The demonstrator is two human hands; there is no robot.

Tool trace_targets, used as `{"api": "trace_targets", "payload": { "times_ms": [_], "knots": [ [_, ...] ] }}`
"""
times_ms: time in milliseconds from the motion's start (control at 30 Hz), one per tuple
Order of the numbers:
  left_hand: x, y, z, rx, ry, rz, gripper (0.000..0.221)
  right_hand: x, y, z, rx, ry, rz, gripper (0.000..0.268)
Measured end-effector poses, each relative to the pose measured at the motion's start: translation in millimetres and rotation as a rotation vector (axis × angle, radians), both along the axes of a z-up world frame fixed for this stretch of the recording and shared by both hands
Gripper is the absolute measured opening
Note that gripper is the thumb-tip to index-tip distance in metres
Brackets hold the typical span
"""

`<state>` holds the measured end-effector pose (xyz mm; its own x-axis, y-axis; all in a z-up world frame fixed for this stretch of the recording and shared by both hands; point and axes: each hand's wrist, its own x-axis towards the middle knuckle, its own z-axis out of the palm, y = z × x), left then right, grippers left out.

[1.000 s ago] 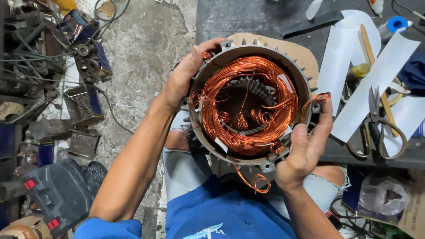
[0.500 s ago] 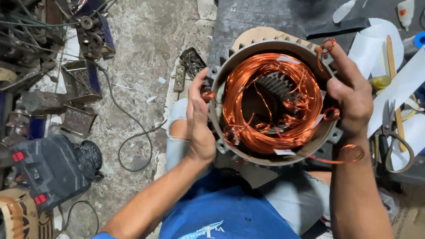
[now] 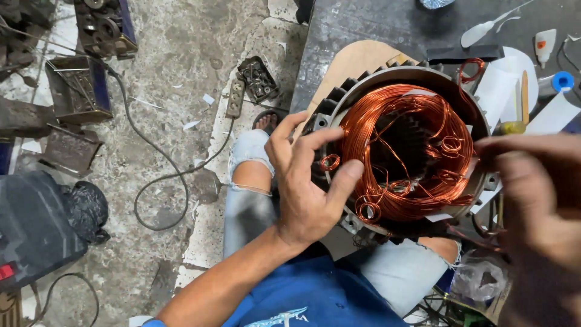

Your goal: Securing copper coils into a motor stator using a wooden stick for compression and pliers for wire manipulation.

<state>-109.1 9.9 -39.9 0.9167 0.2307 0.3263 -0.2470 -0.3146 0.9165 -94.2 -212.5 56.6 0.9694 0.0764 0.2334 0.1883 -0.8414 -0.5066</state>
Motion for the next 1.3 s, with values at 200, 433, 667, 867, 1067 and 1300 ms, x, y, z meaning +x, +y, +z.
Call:
{"api": "trace_targets", "payload": {
  "times_ms": [200, 433, 667, 867, 1067, 1300],
  "knots": [
    [19, 27, 1, 0.203, -0.099, -0.131, 0.013, -6, 49, -17, -0.31, 0.092, 0.395, 0.032],
    [24, 31, 11, 0.353, -0.071, -0.22, 0.018, 2, 67, -23, -0.137, 0.339, 0.281, 0.03],
    [30, 42, 7, 0.349, -0.1, -0.293, 0.013, -17, 58, -22, -0.223, 0.151, 0.37, 0.035],
    [40, 50, -1, 0.266, -0.291, -0.457, 0.009, -69, -1, -74, 0.199, -0.507, -0.011, 0.028],
    [54, 30, -19, 0.127, -0.608, -0.461, 0.036, -56, 8, -107, 0.689, -0.095, -0.318, 0.072],
    [52, 7, -33, 0.026, -0.567, -0.385, 0.038, -36, 22, -115, 0.837, -0.154, -0.465, 0.062]
  ]
}}
